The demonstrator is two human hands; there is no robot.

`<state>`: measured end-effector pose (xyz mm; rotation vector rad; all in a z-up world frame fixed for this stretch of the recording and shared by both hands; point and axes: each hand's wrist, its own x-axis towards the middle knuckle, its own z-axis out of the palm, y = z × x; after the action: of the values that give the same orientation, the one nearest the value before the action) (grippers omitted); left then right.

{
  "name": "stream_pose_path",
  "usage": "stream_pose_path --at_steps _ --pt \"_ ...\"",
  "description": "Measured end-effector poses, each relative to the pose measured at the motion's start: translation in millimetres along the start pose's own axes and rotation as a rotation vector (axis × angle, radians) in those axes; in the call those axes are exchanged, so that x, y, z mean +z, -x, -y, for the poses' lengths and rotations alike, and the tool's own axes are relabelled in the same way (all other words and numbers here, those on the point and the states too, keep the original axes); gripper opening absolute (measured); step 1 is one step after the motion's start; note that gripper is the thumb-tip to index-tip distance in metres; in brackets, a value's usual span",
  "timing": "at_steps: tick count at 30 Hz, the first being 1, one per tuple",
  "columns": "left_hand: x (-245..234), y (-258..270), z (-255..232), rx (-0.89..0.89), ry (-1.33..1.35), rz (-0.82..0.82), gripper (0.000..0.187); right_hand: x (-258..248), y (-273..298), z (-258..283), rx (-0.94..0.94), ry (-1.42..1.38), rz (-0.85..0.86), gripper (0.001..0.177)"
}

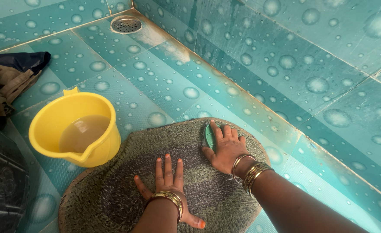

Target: The person scrubs a grey oval bath mat on a tiled floor using a green sponge. A yellow bucket filled with water is placed nearby. The person repeatedly scrubs the mat's surface with the sponge while holding it down with their other hand.

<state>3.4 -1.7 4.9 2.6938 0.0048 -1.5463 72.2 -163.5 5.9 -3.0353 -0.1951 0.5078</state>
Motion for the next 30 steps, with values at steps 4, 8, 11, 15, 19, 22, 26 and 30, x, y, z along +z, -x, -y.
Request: stream_pose_path --at_steps 4,8,11,15,19,22,26,30 --pt "2 7 0 0.006 -0.001 -0.067 0.160 4 4 13 0.053 0.115 -0.034 0.092" --pt "5 8 -4 -0.027 0.027 -0.079 0.136 3 9 17 0.074 0.034 -0.014 0.092" --pt "5 12 -4 -0.032 0.074 -0.117 0.124 -5 4 9 0.006 0.033 -0.005 0.094" --pt "19 21 -6 -0.010 0.190 -0.375 0.102 -5 -3 3 0.023 -0.005 -0.013 0.092" --pt "20 16 -6 -0.041 0.277 -0.555 0.079 -4 -9 5 0.076 -0.116 -0.082 0.085" --pt "15 10 -1 -0.061 0.281 -0.646 0.079 -7 -6 5 0.113 -0.241 -0.139 0.086" --pt "12 7 -2 -0.141 0.289 -0.709 0.079 -12 -5 -7 0.132 -0.263 -0.194 0.090" --pt "8 10 -12 -0.240 0.266 -0.541 0.082 -21 -9 -24 0.189 -0.227 -0.164 0.093"
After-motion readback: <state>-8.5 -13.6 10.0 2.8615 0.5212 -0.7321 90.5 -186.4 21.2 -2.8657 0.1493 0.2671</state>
